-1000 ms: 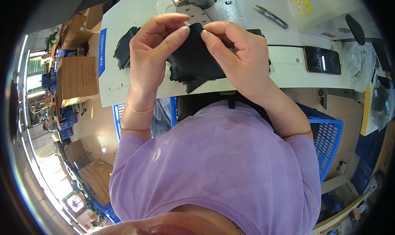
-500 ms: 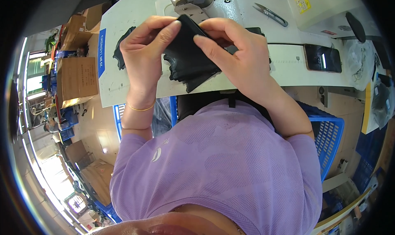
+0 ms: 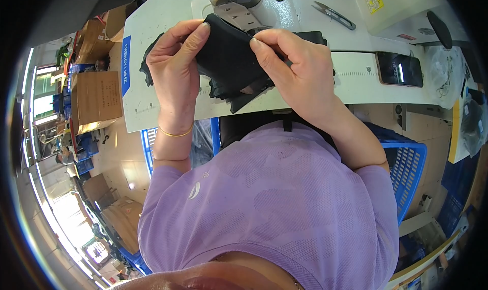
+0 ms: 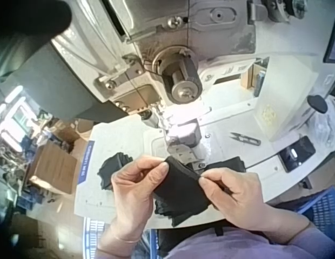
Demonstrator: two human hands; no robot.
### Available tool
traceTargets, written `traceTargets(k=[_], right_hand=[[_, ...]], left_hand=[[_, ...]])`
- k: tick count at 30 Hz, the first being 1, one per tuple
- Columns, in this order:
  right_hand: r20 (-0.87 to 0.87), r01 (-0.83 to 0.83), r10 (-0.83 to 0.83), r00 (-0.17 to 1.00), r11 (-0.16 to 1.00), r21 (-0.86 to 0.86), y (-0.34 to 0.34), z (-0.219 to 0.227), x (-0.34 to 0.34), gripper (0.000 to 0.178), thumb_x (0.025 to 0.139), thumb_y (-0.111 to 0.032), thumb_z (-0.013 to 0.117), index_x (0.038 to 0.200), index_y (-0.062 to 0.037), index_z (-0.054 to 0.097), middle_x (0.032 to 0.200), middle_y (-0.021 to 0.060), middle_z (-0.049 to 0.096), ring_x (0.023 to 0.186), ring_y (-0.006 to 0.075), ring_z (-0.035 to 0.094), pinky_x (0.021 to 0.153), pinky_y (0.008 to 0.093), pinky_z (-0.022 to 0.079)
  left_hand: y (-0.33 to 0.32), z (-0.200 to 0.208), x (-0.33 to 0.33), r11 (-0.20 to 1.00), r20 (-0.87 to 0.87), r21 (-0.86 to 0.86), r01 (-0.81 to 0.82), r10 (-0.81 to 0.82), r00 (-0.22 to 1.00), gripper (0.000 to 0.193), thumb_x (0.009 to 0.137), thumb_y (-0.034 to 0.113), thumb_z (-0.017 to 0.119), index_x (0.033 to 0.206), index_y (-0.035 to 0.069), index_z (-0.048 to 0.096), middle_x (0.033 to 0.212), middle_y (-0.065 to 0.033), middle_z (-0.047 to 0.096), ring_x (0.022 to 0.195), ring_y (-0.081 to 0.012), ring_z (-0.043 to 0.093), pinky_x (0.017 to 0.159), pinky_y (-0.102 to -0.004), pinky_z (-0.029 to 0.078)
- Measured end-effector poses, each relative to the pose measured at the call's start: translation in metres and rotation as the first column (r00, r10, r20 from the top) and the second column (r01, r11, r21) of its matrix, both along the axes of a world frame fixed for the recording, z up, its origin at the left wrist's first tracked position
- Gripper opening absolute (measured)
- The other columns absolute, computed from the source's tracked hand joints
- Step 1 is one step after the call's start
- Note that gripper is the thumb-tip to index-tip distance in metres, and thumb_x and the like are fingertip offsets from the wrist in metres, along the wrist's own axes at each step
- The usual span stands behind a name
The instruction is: Stitching or sewing pieces of black material using an industrial sewing machine to assemble shoe components.
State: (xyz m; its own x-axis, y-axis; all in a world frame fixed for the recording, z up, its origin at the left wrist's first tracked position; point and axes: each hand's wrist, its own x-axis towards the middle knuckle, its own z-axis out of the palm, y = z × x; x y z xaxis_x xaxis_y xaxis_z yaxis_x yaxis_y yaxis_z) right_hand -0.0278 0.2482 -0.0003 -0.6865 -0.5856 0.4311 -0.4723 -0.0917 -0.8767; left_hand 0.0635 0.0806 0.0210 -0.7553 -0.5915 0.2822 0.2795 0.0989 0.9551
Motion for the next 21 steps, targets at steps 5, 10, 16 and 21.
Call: traceTargets(k=[5, 10, 16, 21], right_hand=[[0.048, 0.009, -0.012, 0.999, 0.998, 0.064, 0.001, 0.002, 0.001, 0.014, 0.096, -0.012, 0.063, 0.095, 0.0009, 0.068, 0.060, 0.0003, 0.055, 0.053, 0.0035, 0.046, 0.048, 0.0209, 0.035], [0.097, -0.012, 0.012, 0.995, 1.000, -0.003, 0.001, -0.001, 0.000, 0.014, 0.096, -0.013, 0.063, 0.095, 0.0007, 0.068, 0.060, -0.0019, 0.055, 0.054, 0.0019, 0.046, 0.048, 0.0202, 0.034], [0.133, -0.030, 0.028, 0.991, 1.000, 0.008, -0.001, -0.001, -0.002, 0.013, 0.095, -0.012, 0.064, 0.095, 0.0006, 0.068, 0.062, -0.0010, 0.057, 0.056, 0.0017, 0.047, 0.049, 0.0200, 0.036], [0.123, -0.044, 0.046, 0.991, 0.999, -0.017, -0.004, -0.002, -0.003, 0.013, 0.095, -0.012, 0.065, 0.095, 0.0007, 0.068, 0.064, -0.0005, 0.061, 0.058, 0.0012, 0.049, 0.051, 0.0192, 0.038]], left_hand=[[0.002, -0.003, 0.001, 1.000, -0.016, 0.022, -0.004, 0.004, 1.000, 0.010, 0.087, 0.003, 0.074, 0.096, 0.000, 0.073, 0.085, 0.0010, 0.069, 0.078, -0.0027, 0.059, 0.073, -0.0156, 0.047], [0.002, -0.006, -0.001, 0.999, -0.032, 0.038, 0.001, 0.000, 0.999, 0.010, 0.087, 0.002, 0.074, 0.097, 0.000, 0.073, 0.086, 0.0011, 0.069, 0.079, -0.0029, 0.060, 0.073, -0.0158, 0.048], [-0.002, -0.007, -0.003, 0.999, -0.053, 0.038, 0.018, -0.016, 0.998, 0.010, 0.087, 0.002, 0.073, 0.097, -0.001, 0.073, 0.086, 0.0008, 0.069, 0.079, -0.0033, 0.060, 0.073, -0.0160, 0.048], [-0.008, -0.007, -0.007, 1.000, -0.059, 0.019, 0.022, -0.021, 0.998, 0.010, 0.087, 0.001, 0.073, 0.097, -0.001, 0.073, 0.085, -0.0003, 0.069, 0.078, -0.0042, 0.061, 0.072, -0.0164, 0.049]])
